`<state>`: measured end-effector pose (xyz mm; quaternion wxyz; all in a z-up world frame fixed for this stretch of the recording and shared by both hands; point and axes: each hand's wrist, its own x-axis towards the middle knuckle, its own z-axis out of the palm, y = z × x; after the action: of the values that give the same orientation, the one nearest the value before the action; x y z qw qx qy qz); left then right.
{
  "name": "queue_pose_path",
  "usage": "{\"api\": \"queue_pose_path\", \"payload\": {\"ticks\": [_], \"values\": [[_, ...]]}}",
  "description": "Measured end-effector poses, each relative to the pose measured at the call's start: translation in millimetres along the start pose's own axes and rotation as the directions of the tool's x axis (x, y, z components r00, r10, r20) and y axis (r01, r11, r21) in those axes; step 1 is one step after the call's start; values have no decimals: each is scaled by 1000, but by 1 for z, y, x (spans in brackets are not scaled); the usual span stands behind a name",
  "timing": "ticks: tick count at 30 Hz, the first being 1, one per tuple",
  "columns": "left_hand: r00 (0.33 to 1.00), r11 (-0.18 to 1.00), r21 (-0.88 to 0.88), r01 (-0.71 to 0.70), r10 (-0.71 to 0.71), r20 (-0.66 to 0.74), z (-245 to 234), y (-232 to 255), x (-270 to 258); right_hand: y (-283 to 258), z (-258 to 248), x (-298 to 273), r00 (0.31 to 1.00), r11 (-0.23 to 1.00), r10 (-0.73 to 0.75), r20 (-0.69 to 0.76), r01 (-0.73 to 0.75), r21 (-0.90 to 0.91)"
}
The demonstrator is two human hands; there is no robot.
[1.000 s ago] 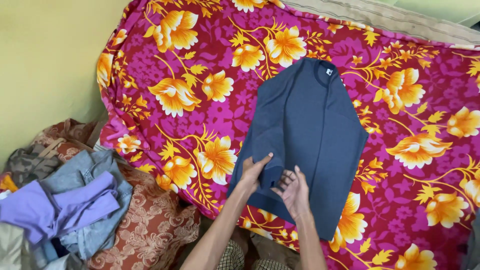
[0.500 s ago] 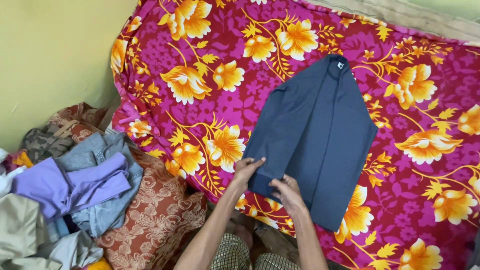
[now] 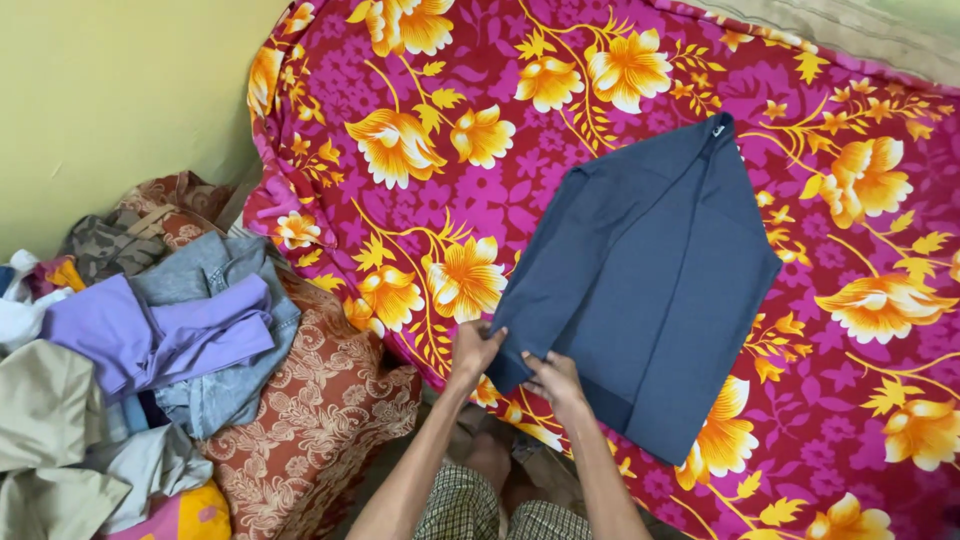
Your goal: Folding a blue sweatshirt on a bed.
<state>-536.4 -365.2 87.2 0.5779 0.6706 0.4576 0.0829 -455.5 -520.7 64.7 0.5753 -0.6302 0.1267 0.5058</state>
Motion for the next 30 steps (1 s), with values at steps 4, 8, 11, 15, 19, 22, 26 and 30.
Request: {"api": "queue_pose_path", "payload": {"ticks": [4, 8, 11, 15, 19, 22, 26, 30], "values": [[994, 994, 37, 104, -105, 18, -4, -17, -10, 21, -7, 7, 993, 987, 116, 28, -112, -116], [979, 981, 21, 195, -196, 57, -2, -61, -3, 23, -25, 20, 981, 951, 191, 43, -174, -256], [979, 978, 75, 192, -196, 49, 4, -101, 6, 16, -42, 46, 970, 870, 242, 12, -212, -446], [981, 936, 310, 168, -188, 38, -1, -101, 9, -20, -60, 89, 985, 679, -62, -160, -76, -731], [974, 881, 442, 171, -218, 57, -8, -52, 8, -95, -65, 132, 957, 636, -259, -130, 67, -769], [976, 850, 503, 157, -213, 55, 4, -48, 26, -163, -53, 155, 893, 488, -449, -29, 218, -845], [971, 899, 405, 165, -221, 95, 17, -36, 52, -226, -34, 184, 764, 235, -643, 55, 265, -935], [974, 957, 252, 146, -183, 130, 32, -13, 82, -269, -14, 211, 721, 117, -686, 101, 246, -962]]}}
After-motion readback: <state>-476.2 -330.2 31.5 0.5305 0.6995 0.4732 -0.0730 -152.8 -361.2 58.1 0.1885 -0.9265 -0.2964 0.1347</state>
